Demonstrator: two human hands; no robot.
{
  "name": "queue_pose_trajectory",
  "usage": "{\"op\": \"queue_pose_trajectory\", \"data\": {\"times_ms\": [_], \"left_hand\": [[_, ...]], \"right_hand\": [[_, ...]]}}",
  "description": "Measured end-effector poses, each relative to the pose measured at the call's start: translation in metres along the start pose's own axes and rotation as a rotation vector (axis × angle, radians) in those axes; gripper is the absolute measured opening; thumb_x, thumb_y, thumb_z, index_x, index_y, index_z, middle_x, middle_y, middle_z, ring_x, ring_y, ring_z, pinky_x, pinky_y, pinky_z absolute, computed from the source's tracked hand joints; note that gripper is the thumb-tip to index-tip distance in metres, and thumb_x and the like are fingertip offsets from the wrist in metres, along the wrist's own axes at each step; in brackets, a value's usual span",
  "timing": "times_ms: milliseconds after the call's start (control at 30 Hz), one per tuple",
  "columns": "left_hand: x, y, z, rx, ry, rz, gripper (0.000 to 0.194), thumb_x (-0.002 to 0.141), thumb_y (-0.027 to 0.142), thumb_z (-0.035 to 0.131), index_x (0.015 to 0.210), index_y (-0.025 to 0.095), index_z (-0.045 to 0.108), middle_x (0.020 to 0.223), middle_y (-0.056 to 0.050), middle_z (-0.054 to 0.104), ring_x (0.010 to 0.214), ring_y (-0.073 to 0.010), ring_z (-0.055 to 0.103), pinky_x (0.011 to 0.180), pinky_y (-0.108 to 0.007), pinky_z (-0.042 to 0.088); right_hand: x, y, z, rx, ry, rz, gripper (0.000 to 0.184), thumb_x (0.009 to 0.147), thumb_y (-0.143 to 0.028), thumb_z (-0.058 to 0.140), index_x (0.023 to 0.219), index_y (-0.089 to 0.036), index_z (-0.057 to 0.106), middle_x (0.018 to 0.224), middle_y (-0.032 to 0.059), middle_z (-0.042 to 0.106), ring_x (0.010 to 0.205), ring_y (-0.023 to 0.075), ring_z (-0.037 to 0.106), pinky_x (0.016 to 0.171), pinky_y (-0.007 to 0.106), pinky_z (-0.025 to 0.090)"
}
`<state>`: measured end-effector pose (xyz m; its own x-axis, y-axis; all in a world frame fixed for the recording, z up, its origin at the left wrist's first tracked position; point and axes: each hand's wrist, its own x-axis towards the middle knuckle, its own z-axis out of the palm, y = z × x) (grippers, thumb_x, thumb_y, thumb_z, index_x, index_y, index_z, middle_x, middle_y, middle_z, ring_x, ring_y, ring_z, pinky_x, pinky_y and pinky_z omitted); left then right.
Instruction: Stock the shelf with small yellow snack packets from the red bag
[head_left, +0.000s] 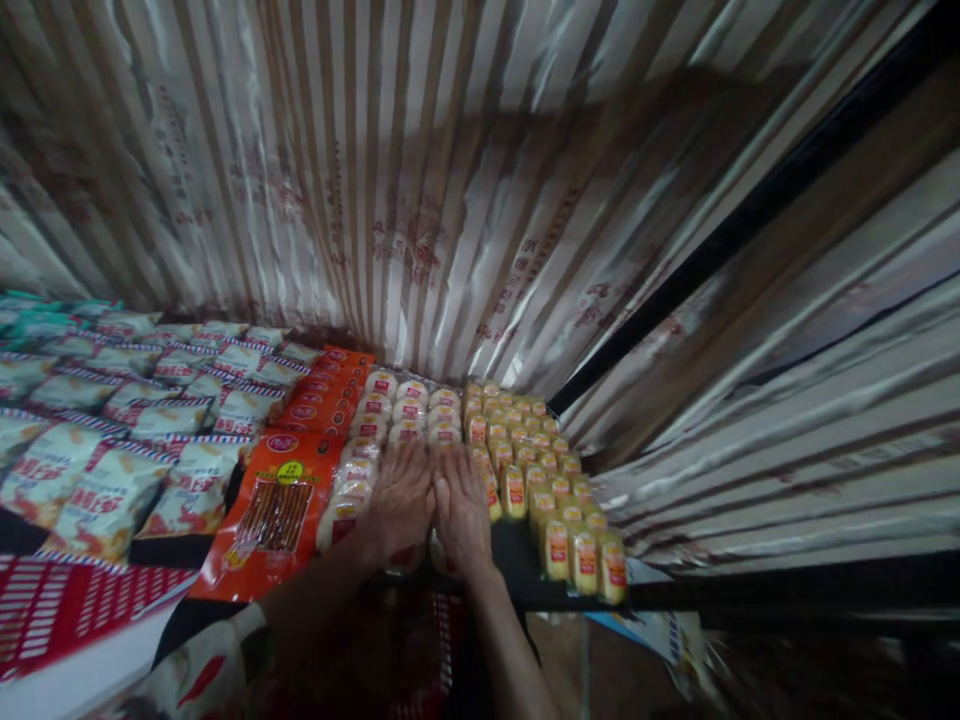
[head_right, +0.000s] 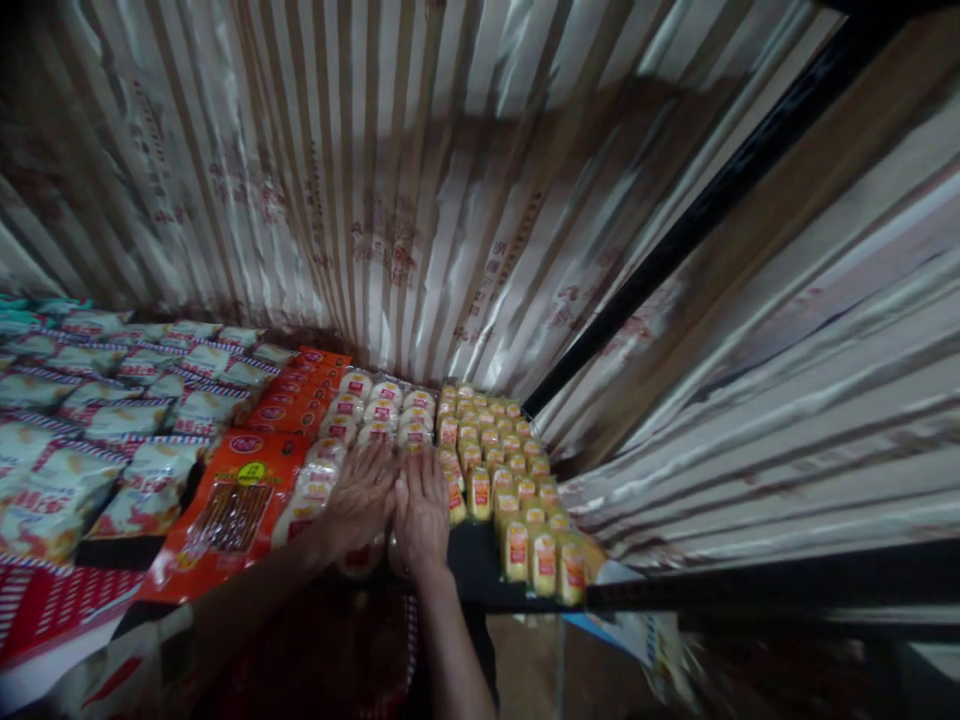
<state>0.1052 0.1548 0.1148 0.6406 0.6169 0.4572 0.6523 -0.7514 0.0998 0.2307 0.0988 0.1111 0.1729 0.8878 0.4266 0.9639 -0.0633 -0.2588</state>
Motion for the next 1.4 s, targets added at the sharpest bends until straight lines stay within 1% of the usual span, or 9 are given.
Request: {"op": "queue_pose_trajectory", "data": {"times_ms": [133, 333, 433, 567, 833, 1000, 1200, 1333, 1400], "left_hand": [[-0.002, 0.011, 0.009, 0.016, -0.015, 0.010, 0.050, 0.095, 0.037, 0.038, 0.141, 0.019, 0.048, 0.146, -0.011, 0.050, 0.140, -0.0275, 0.040, 0.117, -0.052, 0.022], [-0.003, 0.012, -0.003, 0.027, -0.023, -0.023, 0.050, 0.095, 0.037, 0.039, 0.142, 0.021, 0.048, 0.149, -0.013, 0.046, 0.142, -0.0276, 0.037, 0.116, -0.052, 0.024], [-0.014, 0.010, -0.004, 0.027, -0.049, -0.021, 0.049, 0.095, 0.039, 0.040, 0.139, 0.020, 0.051, 0.150, -0.013, 0.044, 0.142, -0.0281, 0.036, 0.117, -0.051, 0.023], [-0.022, 0.010, 0.002, 0.022, -0.073, -0.030, 0.049, 0.096, 0.038, 0.039, 0.140, 0.021, 0.050, 0.150, -0.012, 0.045, 0.142, -0.0274, 0.036, 0.117, -0.051, 0.023], [-0.036, 0.014, 0.001, 0.005, 0.041, -0.009, 0.046, 0.097, 0.036, 0.038, 0.138, 0.023, 0.052, 0.149, -0.012, 0.047, 0.141, -0.0275, 0.038, 0.116, -0.052, 0.026], [-0.041, 0.016, -0.010, -0.006, 0.065, -0.025, 0.048, 0.095, 0.036, 0.041, 0.141, 0.024, 0.048, 0.149, -0.012, 0.046, 0.142, -0.0280, 0.037, 0.115, -0.051, 0.029], [-0.046, 0.013, -0.017, -0.003, 0.059, -0.051, 0.045, 0.096, 0.037, 0.041, 0.136, 0.023, 0.054, 0.147, -0.013, 0.048, 0.141, -0.0270, 0.038, 0.117, -0.052, 0.027], [-0.053, 0.012, -0.016, -0.023, 0.087, -0.073, 0.043, 0.096, 0.034, 0.042, 0.135, 0.023, 0.055, 0.148, -0.011, 0.047, 0.144, -0.0258, 0.034, 0.119, -0.052, 0.022], [-0.057, 0.012, -0.017, -0.023, 0.068, -0.077, 0.045, 0.095, 0.034, 0.043, 0.138, 0.023, 0.052, 0.149, -0.010, 0.047, 0.144, -0.0263, 0.033, 0.119, -0.052, 0.022]], "right_hand": [[-0.008, 0.007, 0.004, 0.006, -0.003, 0.021, 0.050, 0.100, -0.029, 0.029, 0.144, -0.008, 0.043, 0.152, 0.0144, 0.040, 0.147, 0.0233, 0.023, 0.116, 0.050, 0.030], [-0.012, -0.001, 0.007, 0.069, 0.088, 0.051, 0.053, 0.101, -0.032, 0.024, 0.143, -0.007, 0.044, 0.153, 0.0142, 0.039, 0.147, 0.0222, 0.023, 0.117, 0.047, 0.029], [-0.023, -0.008, 0.014, 0.079, 0.113, 0.012, 0.052, 0.101, -0.031, 0.025, 0.142, -0.008, 0.045, 0.151, 0.0144, 0.041, 0.146, 0.0214, 0.026, 0.115, 0.045, 0.032], [-0.030, -0.012, 0.019, 0.056, 0.078, 0.025, 0.053, 0.101, -0.033, 0.023, 0.139, -0.007, 0.050, 0.147, 0.0154, 0.047, 0.143, 0.0225, 0.033, 0.113, 0.045, 0.035], [-0.041, -0.025, 0.005, 0.002, 0.043, 0.111, 0.055, 0.101, -0.032, 0.019, 0.140, -0.006, 0.049, 0.149, 0.0164, 0.044, 0.144, 0.0241, 0.032, 0.114, 0.046, 0.031], [-0.042, -0.031, -0.004, -0.027, 0.007, 0.137, 0.053, 0.102, -0.032, 0.020, 0.144, -0.010, 0.044, 0.152, 0.0148, 0.040, 0.146, 0.0220, 0.027, 0.115, 0.044, 0.030], [-0.042, -0.038, -0.003, -0.078, -0.032, 0.211, 0.054, 0.101, -0.037, 0.023, 0.145, -0.014, 0.043, 0.155, 0.0129, 0.036, 0.147, 0.0262, 0.023, 0.115, 0.046, 0.027], [-0.046, -0.042, 0.001, -0.061, 0.028, 0.203, 0.053, 0.101, -0.038, 0.023, 0.145, -0.016, 0.044, 0.155, 0.0114, 0.036, 0.148, 0.0253, 0.020, 0.115, 0.046, 0.026], [-0.049, -0.043, 0.004, -0.055, 0.041, 0.181, 0.053, 0.101, -0.036, 0.024, 0.143, -0.015, 0.046, 0.155, 0.0124, 0.037, 0.148, 0.0257, 0.021, 0.115, 0.047, 0.026]]}}
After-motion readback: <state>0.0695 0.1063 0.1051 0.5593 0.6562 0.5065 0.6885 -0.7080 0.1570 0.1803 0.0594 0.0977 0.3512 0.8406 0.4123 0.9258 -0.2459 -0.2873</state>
